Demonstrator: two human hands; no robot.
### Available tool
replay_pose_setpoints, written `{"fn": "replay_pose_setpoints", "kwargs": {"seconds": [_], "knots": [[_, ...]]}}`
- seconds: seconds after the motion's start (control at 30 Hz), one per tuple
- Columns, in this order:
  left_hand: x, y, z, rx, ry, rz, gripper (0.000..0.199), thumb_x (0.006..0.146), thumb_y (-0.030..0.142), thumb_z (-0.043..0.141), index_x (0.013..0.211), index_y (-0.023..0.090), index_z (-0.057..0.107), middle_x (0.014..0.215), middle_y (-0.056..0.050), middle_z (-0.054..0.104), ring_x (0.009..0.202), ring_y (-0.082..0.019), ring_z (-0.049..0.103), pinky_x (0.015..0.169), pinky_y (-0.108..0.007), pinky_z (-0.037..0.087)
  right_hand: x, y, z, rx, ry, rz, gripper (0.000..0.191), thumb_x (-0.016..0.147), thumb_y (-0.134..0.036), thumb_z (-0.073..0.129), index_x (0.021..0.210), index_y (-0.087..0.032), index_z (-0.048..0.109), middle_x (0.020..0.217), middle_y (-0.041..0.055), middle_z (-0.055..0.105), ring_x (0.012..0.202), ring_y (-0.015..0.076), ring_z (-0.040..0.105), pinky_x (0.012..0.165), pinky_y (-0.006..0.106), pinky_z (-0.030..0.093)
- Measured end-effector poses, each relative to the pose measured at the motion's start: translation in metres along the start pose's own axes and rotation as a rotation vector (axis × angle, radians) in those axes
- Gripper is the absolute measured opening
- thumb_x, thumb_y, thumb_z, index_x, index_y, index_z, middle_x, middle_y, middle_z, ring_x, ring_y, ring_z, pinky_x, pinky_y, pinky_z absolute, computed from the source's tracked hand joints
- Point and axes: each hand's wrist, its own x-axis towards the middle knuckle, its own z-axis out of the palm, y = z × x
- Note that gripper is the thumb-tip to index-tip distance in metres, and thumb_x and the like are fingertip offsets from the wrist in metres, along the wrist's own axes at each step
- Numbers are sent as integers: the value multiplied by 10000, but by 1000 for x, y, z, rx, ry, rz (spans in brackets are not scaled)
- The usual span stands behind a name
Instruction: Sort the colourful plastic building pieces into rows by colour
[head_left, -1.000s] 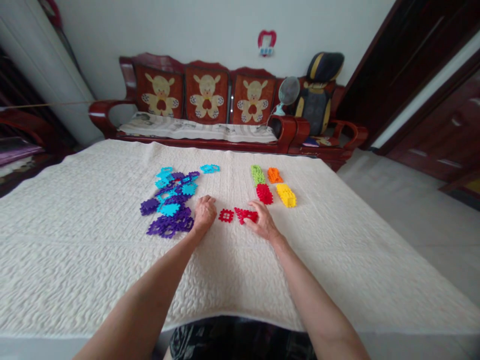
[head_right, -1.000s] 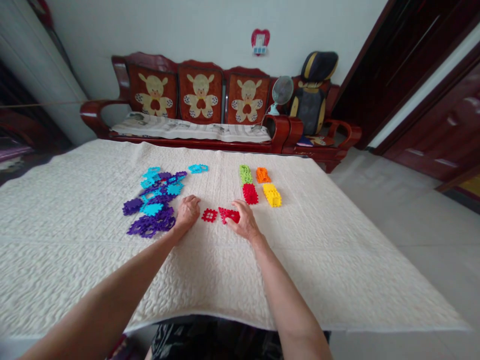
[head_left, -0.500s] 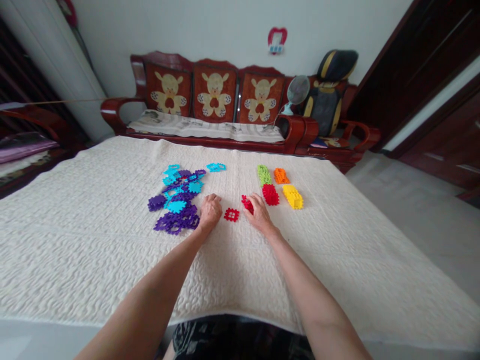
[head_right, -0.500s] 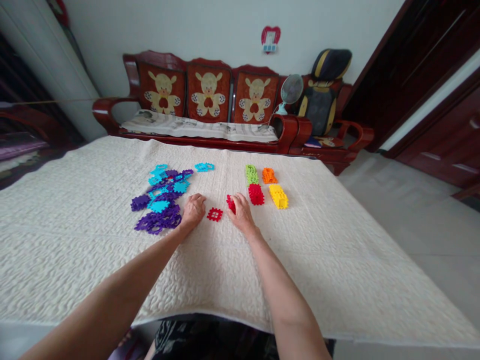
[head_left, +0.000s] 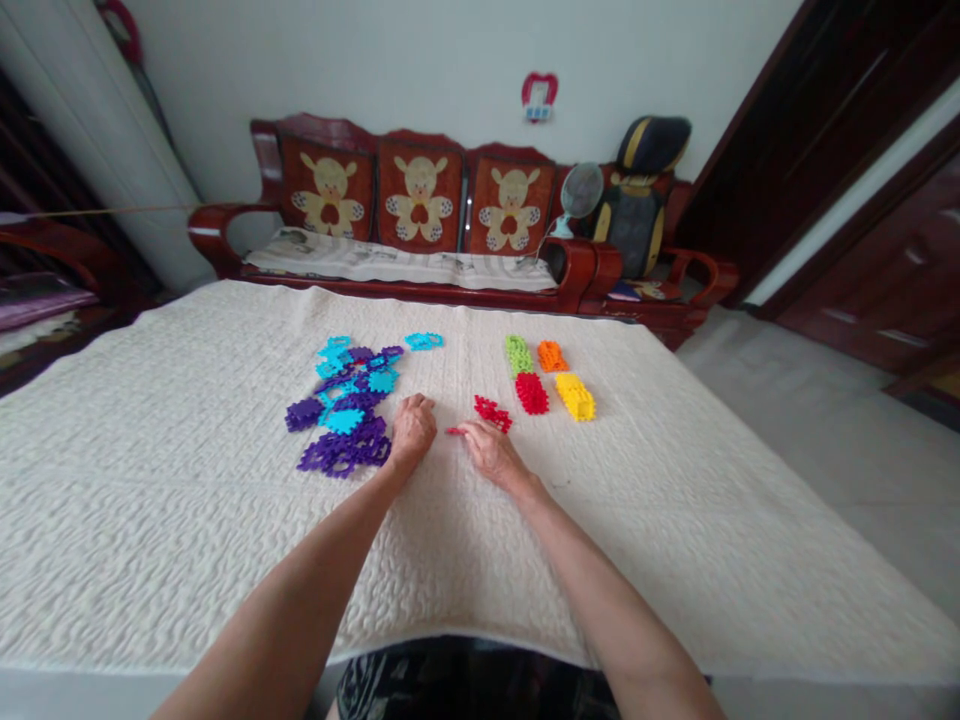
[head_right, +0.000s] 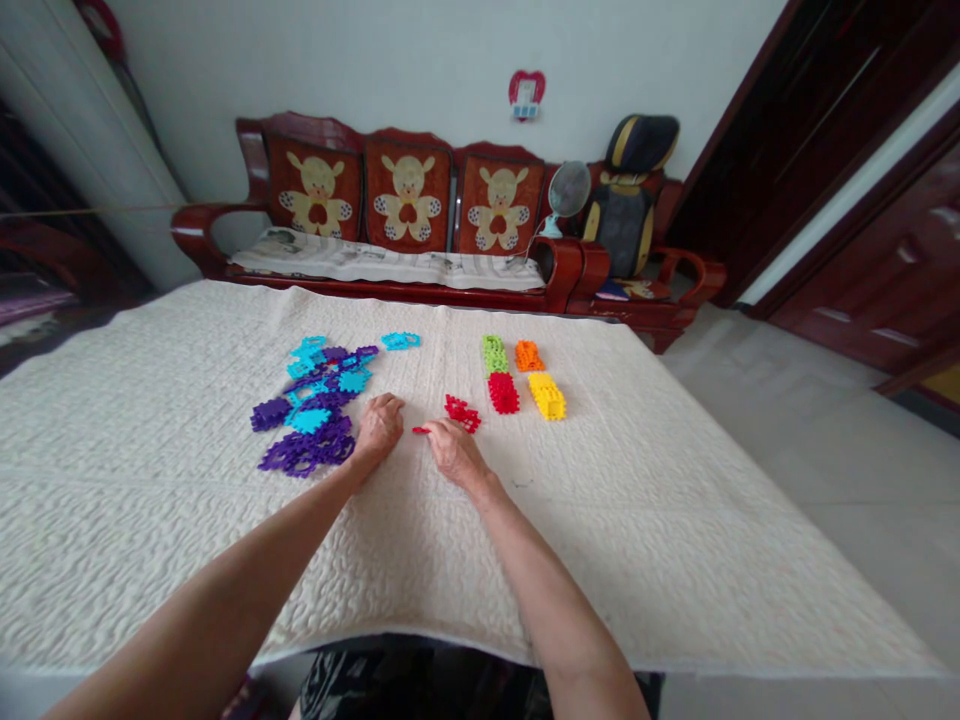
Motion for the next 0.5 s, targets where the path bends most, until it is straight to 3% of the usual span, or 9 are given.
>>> {"fn": "replay_pose_setpoints", "kwargs": {"seconds": [0.17, 0.3, 0.4, 0.5], "knots": [[0, 1, -2, 1, -2, 9, 301, 864, 117, 402, 994, 155, 670, 1021, -116, 648, 1007, -244, 556, 974, -384, 405, -12, 34, -42, -65, 119, 223, 354, 925, -149, 368, 1148, -190, 639, 1067, 89, 676, 1034, 203, 610, 952, 353, 474], [0, 1, -2, -6, -11, 7, 299, 861, 122, 403, 1004, 158, 663, 1039, -120, 645, 1011, -249, 556, 979, -395, 401, -26, 62, -71, -128, -8, 419, 326, 888, -142, 391, 1038, -193, 677, 998, 72, 679, 984, 191, 625, 926, 321, 470], [0, -1, -1, -4, -15, 3, 301, 869, 129, 399, 1009, 155, 664, 1047, -120, 643, 1025, -246, 554, 985, -388, 399, -34, 73, -79, -179, 66, 517, 324, 869, -164, 432, 1103, -170, 657, 1082, 105, 660, 1073, 211, 597, 975, 338, 440], [1, -4, 3, -11, -7, 7, 305, 871, 132, 400, 1014, 154, 668, 1048, -118, 645, 1034, -241, 559, 987, -383, 404, -39, 69, -78, -249, 121, 680, 324, 873, -315, 528, 1129, -150, 637, 1060, 141, 647, 1056, 253, 587, 941, 357, 445]]}}
